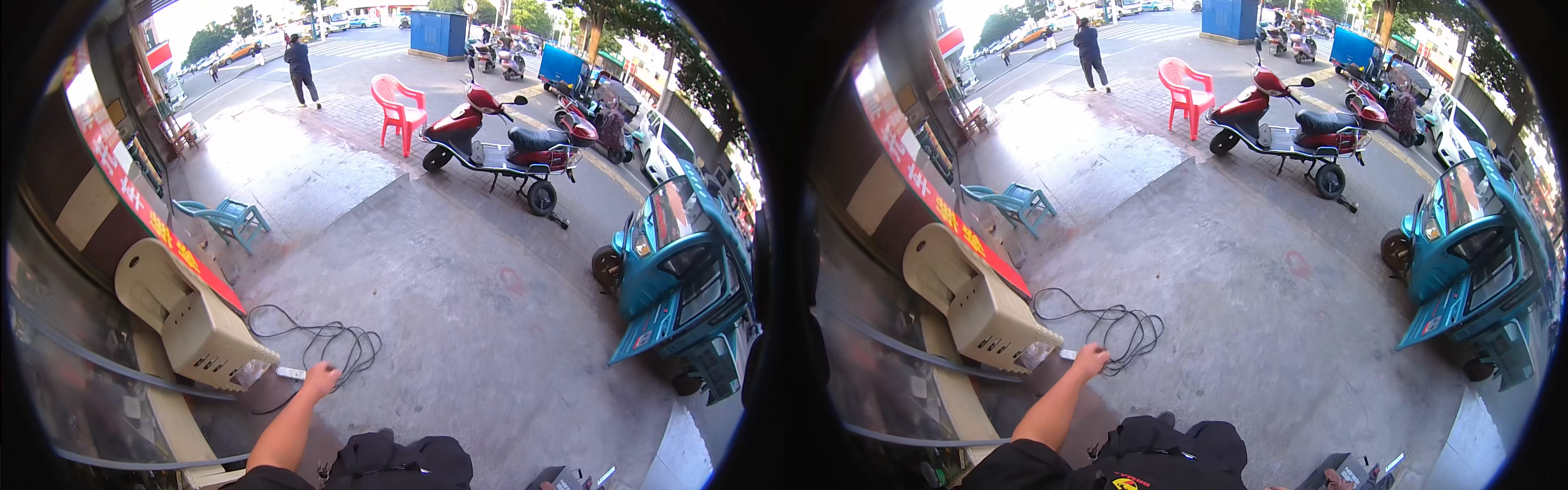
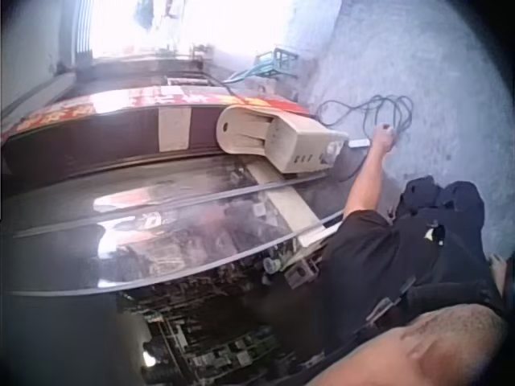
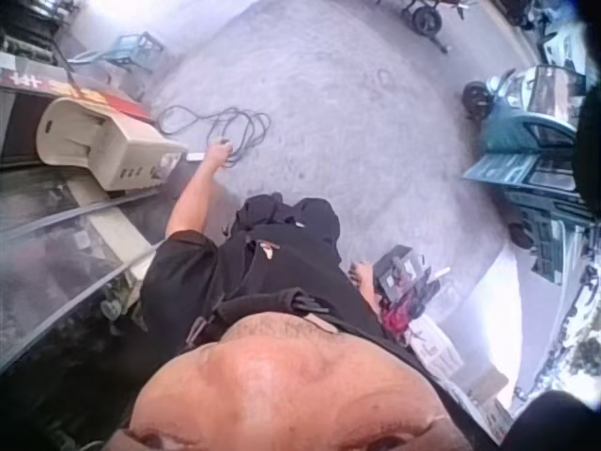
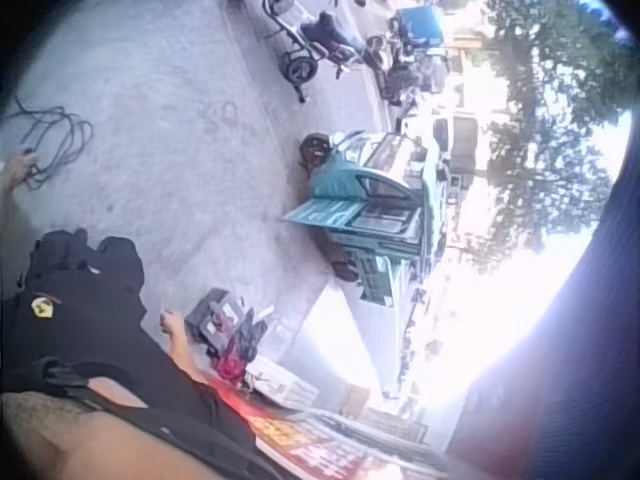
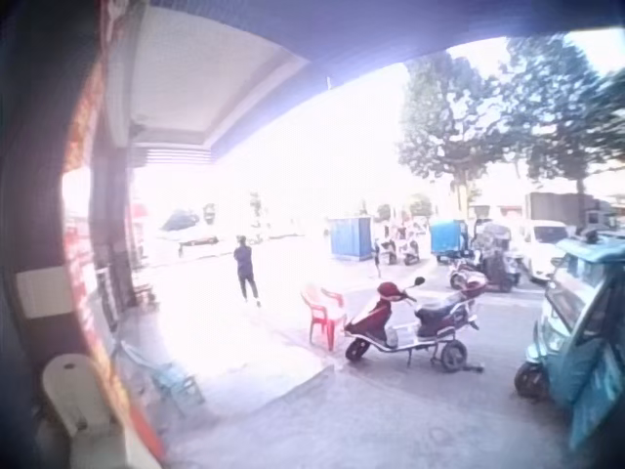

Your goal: The person removes a scooter tire and inner tube, then retrieves a screwdriver and socket from a toolbox. They remove a floor mat from the scooter and later walk toward a three-wheeled vehicle where another person is working.

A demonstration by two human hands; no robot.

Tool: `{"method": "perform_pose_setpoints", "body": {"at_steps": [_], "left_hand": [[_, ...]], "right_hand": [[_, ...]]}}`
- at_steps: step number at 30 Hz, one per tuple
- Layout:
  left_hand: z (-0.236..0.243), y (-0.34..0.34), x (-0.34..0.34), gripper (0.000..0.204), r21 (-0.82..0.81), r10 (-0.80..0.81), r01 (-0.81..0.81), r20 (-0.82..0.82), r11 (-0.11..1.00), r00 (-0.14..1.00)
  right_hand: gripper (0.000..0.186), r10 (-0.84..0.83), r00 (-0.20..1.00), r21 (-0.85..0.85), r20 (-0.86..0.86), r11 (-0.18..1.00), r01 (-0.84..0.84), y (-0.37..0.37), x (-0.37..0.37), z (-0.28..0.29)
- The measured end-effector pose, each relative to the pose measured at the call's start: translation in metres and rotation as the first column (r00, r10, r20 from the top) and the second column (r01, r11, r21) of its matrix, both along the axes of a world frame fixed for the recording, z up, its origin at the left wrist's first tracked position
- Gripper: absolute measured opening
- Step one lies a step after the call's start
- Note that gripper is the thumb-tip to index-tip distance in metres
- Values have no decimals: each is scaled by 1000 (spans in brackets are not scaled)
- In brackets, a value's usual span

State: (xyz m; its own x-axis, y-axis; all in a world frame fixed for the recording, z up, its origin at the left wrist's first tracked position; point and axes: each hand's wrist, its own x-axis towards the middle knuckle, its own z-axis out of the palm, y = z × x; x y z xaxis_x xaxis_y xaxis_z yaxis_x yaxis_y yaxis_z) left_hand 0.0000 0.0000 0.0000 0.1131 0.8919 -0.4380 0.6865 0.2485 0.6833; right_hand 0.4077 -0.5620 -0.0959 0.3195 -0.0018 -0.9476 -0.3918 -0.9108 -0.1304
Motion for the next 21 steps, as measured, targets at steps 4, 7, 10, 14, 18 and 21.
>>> {"method": "perform_pose_setpoints", "body": {"at_steps": [4,7,10,14,18,21], "left_hand": [[34,103,135,33,52,-41,31,188,998,981],[-6,144,205,33,-16,-37,40,158,999,987],[-56,143,237,34,-113,-133,122,-101,986,986],[-81,125,276,32,-437,-101,25,-151,899,983],[-108,169,345,26,-598,35,-91,-104,796,994],[-147,247,435,24,-535,-27,-33,-105,844,994]], "right_hand": [[47,-111,991,-1,-70,994,111,69,63,-11],[49,-139,988,62,-70,988,143,115,126,-37],[50,-166,986,204,27,966,157,176,209,-41],[28,-150,960,306,237,949,73,279,349,10],[33,-49,922,296,384,953,-72,376,477,41],[27,-283,843,426,457,902,72,434,553,25]]}}
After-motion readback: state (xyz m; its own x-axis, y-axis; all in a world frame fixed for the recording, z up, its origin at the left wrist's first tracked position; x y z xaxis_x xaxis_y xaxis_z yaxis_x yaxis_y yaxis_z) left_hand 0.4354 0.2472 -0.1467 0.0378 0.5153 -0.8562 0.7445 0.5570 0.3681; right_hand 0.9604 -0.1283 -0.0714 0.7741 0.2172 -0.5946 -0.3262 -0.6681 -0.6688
